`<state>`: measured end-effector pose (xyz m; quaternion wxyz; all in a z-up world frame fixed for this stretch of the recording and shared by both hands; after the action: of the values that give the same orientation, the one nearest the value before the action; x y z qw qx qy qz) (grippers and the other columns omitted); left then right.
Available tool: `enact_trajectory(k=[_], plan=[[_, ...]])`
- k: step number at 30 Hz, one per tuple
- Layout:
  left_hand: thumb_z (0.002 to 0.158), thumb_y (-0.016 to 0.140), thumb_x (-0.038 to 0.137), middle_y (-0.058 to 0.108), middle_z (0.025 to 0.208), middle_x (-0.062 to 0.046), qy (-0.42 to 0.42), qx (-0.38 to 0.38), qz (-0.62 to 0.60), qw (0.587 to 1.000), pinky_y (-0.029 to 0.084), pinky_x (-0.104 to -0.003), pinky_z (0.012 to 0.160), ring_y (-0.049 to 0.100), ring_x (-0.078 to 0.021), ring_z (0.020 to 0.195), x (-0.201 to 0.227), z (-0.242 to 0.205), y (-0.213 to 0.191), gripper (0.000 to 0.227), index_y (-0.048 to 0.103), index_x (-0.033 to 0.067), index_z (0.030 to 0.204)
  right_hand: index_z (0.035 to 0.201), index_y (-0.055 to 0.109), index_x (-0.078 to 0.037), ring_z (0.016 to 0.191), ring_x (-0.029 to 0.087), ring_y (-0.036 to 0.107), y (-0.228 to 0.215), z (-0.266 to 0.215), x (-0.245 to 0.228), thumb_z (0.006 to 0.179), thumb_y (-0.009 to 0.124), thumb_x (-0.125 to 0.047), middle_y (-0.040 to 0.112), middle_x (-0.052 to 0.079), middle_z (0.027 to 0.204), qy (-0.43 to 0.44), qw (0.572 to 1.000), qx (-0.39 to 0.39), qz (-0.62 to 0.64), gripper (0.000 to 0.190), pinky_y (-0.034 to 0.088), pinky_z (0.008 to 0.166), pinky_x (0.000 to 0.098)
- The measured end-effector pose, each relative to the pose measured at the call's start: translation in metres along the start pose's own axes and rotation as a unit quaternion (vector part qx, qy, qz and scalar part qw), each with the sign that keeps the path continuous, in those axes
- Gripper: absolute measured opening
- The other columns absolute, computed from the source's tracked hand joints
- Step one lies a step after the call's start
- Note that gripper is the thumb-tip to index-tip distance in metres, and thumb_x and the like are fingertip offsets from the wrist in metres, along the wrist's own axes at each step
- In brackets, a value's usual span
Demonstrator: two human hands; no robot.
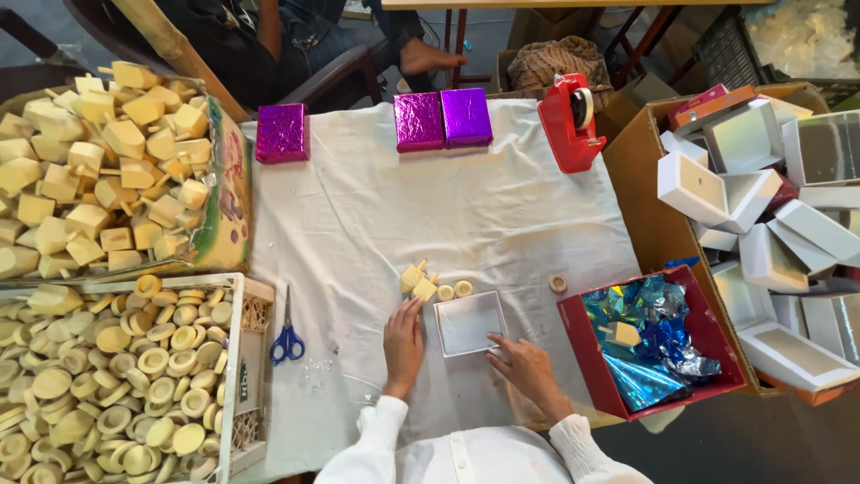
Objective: The person cleans small, round, beige objects with a white cloth and places them into a silver tray. They then arrange the objects inside the tray and close it with a red decorative lid.
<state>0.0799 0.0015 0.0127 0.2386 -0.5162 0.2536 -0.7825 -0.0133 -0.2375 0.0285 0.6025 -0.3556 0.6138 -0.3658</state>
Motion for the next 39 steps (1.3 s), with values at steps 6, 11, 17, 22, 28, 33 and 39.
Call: enact_trajectory(k=[6, 11, 17, 22, 28, 33, 39], plan=[[0.086, 0.062, 0.0, 0.054, 0.151, -0.001, 0.135, -0.11, 0.113, 0.978, 0.042, -0.042, 0.107, 0.045, -0.0271, 0.143, 0.002, 0.065, 0.014, 0.062, 0.055, 0.0171, 0.145, 0.125, 0.069, -0.022, 0.071, 0.02, 0.066, -0.007, -0.002, -0.006, 0.09, 0.07, -0.039, 0.073, 0.003, 0.076, -0.015, 1.0, -0.004, 0.019, 0.039, 0.054, 0.062, 0.0369], [0.085, 0.062, 0.001, 0.055, 0.147, 0.001, 0.234, -0.199, 0.243, 0.92, 0.032, -0.046, 0.118, 0.036, -0.0231, 0.149, -0.018, 0.072, 0.027, 0.061, 0.055, 0.019, 0.143, 0.122, 0.072, -0.024, 0.07, 0.02, 0.066, -0.01, -0.005, -0.01, 0.09, 0.071, -0.041, 0.073, 0.004, 0.076, 0.011, 1.0, -0.006, 0.018, 0.036, 0.053, 0.063, 0.0381], [0.081, 0.075, 0.009, 0.056, 0.146, -0.007, 0.244, -0.146, 0.195, 0.939, 0.033, -0.043, 0.119, 0.044, -0.0245, 0.144, -0.009, 0.067, 0.002, 0.067, 0.051, 0.0118, 0.143, 0.122, 0.072, -0.025, 0.068, 0.022, 0.067, -0.014, -0.004, -0.015, 0.091, 0.069, -0.043, 0.07, 0.008, 0.074, 0.035, 0.997, -0.023, 0.068, 0.037, 0.054, 0.065, 0.0402], [0.069, 0.089, 0.015, 0.06, 0.133, -0.011, 0.133, -0.101, 0.059, 0.984, 0.04, -0.045, 0.111, 0.051, -0.0316, 0.133, 0.022, 0.053, -0.037, 0.079, 0.049, 0.0104, 0.138, 0.122, 0.073, -0.026, 0.065, 0.023, 0.067, -0.006, -0.005, -0.009, 0.091, 0.069, -0.043, 0.069, 0.01, 0.072, 0.077, 0.991, -0.051, 0.092, 0.036, 0.052, 0.065, 0.0401], [0.069, 0.093, 0.018, 0.063, 0.127, -0.012, 0.03, -0.087, -0.072, 0.993, 0.051, -0.043, 0.099, 0.062, -0.0368, 0.118, 0.039, 0.025, -0.025, 0.08, 0.047, 0.0095, 0.135, 0.117, 0.076, -0.024, 0.061, 0.023, 0.066, -0.009, -0.001, -0.016, 0.089, 0.072, -0.04, 0.07, 0.008, 0.076, 0.078, 0.987, -0.029, 0.137, 0.033, 0.052, 0.061, 0.039], [0.069, 0.093, 0.019, 0.064, 0.128, -0.009, 0.084, -0.128, -0.071, 0.986, 0.043, -0.048, 0.107, 0.062, -0.034, 0.118, 0.051, 0.016, 0.001, 0.082, 0.046, 0.0099, 0.135, 0.117, 0.076, -0.025, 0.063, 0.023, 0.066, -0.009, -0.003, -0.015, 0.089, 0.072, -0.04, 0.068, 0.008, 0.073, 0.094, 0.987, -0.035, 0.125, 0.032, 0.052, 0.062, 0.039], [0.068, 0.091, 0.014, 0.062, 0.13, -0.004, 0.104, -0.17, -0.018, 0.98, 0.035, -0.05, 0.113, 0.057, -0.0247, 0.127, 0.057, 0.02, 0.009, 0.078, 0.051, 0.014, 0.135, 0.098, 0.083, -0.018, 0.074, 0.025, 0.065, -0.002, -0.008, 0.007, 0.082, 0.079, -0.037, 0.069, 0.009, 0.074, 0.085, 0.989, 0.064, 0.102, 0.025, 0.053, 0.064, 0.0389]])
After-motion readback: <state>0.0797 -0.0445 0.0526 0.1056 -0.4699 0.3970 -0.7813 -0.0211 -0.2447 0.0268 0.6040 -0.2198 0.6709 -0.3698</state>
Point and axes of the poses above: each hand's wrist, its own z-axis towards the middle knuckle, its own y-axis out of the palm, x = y × z, the point moved 5 cm from there along z, towards the middle knuckle
